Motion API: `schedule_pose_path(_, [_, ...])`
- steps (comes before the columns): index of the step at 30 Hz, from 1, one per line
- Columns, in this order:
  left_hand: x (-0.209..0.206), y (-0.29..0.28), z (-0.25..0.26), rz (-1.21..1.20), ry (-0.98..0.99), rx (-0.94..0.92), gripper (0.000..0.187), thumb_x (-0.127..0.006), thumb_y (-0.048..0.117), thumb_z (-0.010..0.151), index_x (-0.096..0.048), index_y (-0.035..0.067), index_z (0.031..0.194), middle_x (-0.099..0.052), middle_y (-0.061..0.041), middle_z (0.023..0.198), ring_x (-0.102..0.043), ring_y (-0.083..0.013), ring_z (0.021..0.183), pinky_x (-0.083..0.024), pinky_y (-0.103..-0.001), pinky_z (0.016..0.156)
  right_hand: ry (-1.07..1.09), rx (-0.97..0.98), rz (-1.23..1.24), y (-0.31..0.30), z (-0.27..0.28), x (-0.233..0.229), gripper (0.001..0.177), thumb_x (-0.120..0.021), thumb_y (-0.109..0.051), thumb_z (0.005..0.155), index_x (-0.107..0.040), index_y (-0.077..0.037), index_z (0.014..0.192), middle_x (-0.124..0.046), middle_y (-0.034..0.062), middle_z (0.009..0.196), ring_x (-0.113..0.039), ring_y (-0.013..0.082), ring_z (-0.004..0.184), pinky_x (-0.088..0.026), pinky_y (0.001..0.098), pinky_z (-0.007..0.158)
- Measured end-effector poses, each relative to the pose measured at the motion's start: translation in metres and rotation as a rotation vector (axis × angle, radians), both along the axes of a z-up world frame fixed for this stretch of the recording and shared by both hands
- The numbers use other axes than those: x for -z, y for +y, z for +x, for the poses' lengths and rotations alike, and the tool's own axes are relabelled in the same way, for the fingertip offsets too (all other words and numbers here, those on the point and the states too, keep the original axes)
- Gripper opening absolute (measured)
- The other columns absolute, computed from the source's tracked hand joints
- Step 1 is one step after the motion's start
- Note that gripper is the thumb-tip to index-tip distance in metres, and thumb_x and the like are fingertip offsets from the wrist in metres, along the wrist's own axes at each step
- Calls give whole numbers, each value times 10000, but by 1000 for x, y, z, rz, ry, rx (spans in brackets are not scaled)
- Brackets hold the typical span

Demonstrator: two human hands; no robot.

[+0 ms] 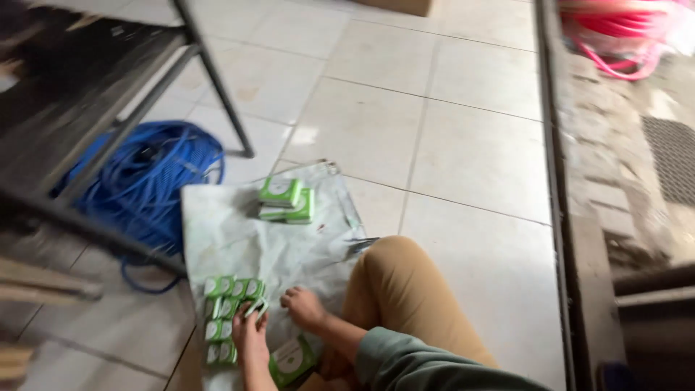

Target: Packing small screws into individual green cardboard boxes while sitting on the floor.

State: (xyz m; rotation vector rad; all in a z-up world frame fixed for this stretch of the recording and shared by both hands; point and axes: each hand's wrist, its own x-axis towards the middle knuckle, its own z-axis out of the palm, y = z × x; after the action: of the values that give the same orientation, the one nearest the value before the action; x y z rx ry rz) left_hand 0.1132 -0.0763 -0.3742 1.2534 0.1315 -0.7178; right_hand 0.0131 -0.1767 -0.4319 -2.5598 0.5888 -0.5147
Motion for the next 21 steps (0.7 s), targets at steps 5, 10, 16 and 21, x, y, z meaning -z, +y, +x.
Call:
schedule_pose_path(5, [19,-15,-17,372,-32,168,257,-546,-41,830,-572,55,1067,-563,-149,1104,-576,-280,973,-516,-346,751,-33,79,73,6,-7,-41,157,-608,-75,715,-583,-66,870,-541,118,796,-542,362,713,-409,469,531])
schedule_pose_path(10, [51,-21,-24,408,-80,186,327,-520,-83,830,-597,16,1132,-606,-216,1053,-602,-310,885,-533,-385,741,-70,9,50,8,-11,-42,200,-647,-128,669,-563,-65,839,-510,108,802,-518,349,696,-395,466,501])
schedule_pose_path(16, [57,-18,-14,356,-53,38,192,-609,7,865,-622,24,1056,-610,-217,1014,-607,-298,857,-552,-350,718,-185,19,50,13,-10,-75,104,-567,-62,742,-574,-52,845,-520,108,795,-521,338,660,-405,444,530])
schedule_pose_path(21, [139,-9,9,91,-390,83,263,-581,-97,813,-621,-51,1068,-610,-228,1085,-583,-296,942,-495,-364,762,-314,-146,-2,27,-4,-93,45,-546,-31,844,-539,-5,880,-490,130,818,-494,320,699,-428,406,593])
